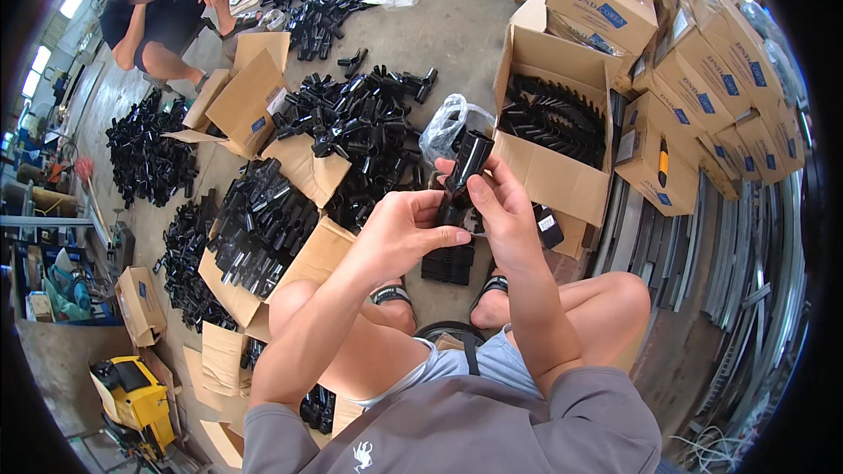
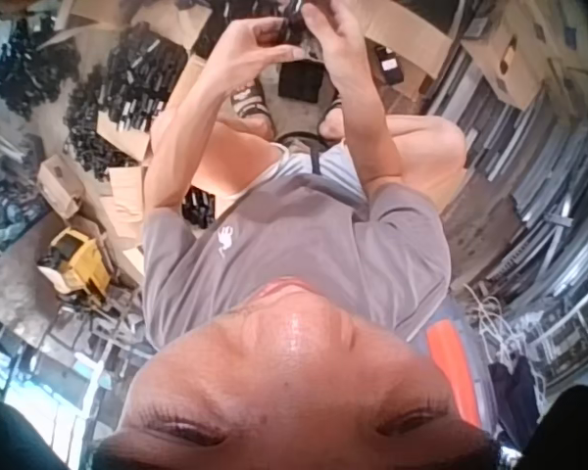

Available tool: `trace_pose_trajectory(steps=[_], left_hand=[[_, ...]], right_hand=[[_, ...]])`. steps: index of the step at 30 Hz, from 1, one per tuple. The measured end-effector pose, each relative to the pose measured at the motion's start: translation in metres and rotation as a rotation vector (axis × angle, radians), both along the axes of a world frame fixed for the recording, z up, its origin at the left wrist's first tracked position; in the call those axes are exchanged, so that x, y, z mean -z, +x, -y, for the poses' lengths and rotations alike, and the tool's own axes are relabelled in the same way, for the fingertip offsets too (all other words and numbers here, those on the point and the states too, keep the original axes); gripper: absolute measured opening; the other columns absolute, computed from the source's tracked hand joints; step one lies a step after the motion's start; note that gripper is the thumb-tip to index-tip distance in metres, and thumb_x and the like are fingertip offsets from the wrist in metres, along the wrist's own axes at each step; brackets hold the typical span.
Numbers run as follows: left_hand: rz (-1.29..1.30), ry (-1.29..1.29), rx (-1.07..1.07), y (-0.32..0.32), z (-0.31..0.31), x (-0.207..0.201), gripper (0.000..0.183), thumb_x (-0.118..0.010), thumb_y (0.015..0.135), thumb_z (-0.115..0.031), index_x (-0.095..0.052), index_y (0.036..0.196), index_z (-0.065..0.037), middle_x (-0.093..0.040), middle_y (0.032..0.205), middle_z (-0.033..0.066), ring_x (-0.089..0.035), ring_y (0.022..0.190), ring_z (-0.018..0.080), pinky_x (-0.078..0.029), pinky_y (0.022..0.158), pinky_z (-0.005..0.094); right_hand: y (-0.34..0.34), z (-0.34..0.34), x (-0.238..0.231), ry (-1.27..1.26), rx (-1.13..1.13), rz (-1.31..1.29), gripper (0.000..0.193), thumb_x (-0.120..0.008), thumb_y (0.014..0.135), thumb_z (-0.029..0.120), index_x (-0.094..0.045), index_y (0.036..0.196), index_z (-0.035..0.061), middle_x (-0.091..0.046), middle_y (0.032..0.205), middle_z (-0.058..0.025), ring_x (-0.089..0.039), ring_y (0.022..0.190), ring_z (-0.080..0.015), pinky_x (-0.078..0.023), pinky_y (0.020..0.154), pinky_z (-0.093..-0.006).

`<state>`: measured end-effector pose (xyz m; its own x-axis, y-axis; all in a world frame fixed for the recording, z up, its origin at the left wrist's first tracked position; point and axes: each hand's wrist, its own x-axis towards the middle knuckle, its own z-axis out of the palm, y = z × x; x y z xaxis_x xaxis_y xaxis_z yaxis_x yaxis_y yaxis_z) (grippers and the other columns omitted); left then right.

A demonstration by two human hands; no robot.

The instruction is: The person takes a black cylindrical metal component and attaches a small black plastic clip to it by hand, then places the assembled piece into a plastic bin.

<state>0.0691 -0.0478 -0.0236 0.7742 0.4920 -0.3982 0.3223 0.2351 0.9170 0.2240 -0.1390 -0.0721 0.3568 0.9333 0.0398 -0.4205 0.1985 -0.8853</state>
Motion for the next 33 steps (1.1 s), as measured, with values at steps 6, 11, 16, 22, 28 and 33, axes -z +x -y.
trace_pose_trajectory(steps=[6,11,16,22,28,33], left_hand=[[-0.009,0.040,-0.013,-0.008,-0.006,0.009,0.039,-0.084,0.087,-0.007,-0.071,0.123,0.002,-0.074,0.095,-0.0026,-0.058,0.076,0.0000,-0.044,0.056,0.0194],[-0.078,0.173,-0.036,-0.034,-0.035,0.018,0.031,-0.080,0.087,-0.001,-0.070,0.116,0.005,-0.074,0.099,0.0006,-0.063,0.089,0.0051,-0.053,0.077,0.0252],[-0.292,0.764,-0.179,-0.044,-0.071,-0.004,0.038,-0.083,0.080,-0.010,-0.073,0.113,0.005,-0.075,0.089,0.0193,-0.069,0.076,0.0224,-0.052,0.071,0.0354],[-0.402,0.974,-0.238,-0.052,-0.095,0.010,0.043,-0.084,0.077,-0.017,-0.074,0.115,0.002,-0.074,0.097,0.0248,-0.072,0.094,0.0411,-0.055,0.085,0.0477],[-0.436,0.929,-0.224,-0.055,-0.107,0.013,0.037,-0.082,0.078,-0.014,-0.073,0.112,-0.001,-0.072,0.082,0.0225,-0.071,0.082,0.0417,-0.055,0.077,0.0490],[-0.446,0.925,-0.201,-0.056,-0.118,0.020,0.036,-0.081,0.079,-0.014,-0.073,0.112,-0.002,-0.072,0.081,0.0218,-0.071,0.081,0.0412,-0.055,0.076,0.0482]], right_hand=[[-0.004,-0.005,0.009,-0.019,-0.016,0.030,0.035,-0.058,0.110,0.021,-0.052,0.138,0.0014,-0.067,0.136,-0.0145,-0.063,0.120,-0.0153,-0.049,0.104,-0.0329],[0.073,-0.034,0.034,-0.222,0.332,0.098,0.040,-0.053,0.111,0.033,-0.055,0.141,0.0059,-0.070,0.130,-0.0118,-0.068,0.114,-0.0185,-0.051,0.089,-0.0305],[0.144,-0.102,0.140,-0.578,0.355,0.638,0.026,-0.057,0.107,0.021,-0.071,0.118,0.0026,-0.077,0.104,-0.0110,-0.073,0.094,-0.0157,-0.056,0.079,-0.0324],[0.147,-0.194,0.259,-1.079,-0.033,1.399,0.023,-0.064,0.091,0.014,-0.080,0.106,0.0051,-0.074,0.110,-0.0255,-0.072,0.111,-0.0384,-0.056,0.098,-0.0463],[0.146,-0.213,0.325,-1.234,-0.121,1.515,0.029,-0.056,0.098,0.009,-0.076,0.118,0.0014,-0.070,0.128,-0.0252,-0.068,0.122,-0.0409,-0.056,0.101,-0.0498],[0.139,-0.215,0.350,-1.283,-0.193,1.608,0.029,-0.054,0.101,0.013,-0.078,0.115,0.0052,-0.073,0.124,-0.0200,-0.071,0.117,-0.0369,-0.059,0.096,-0.0488]])
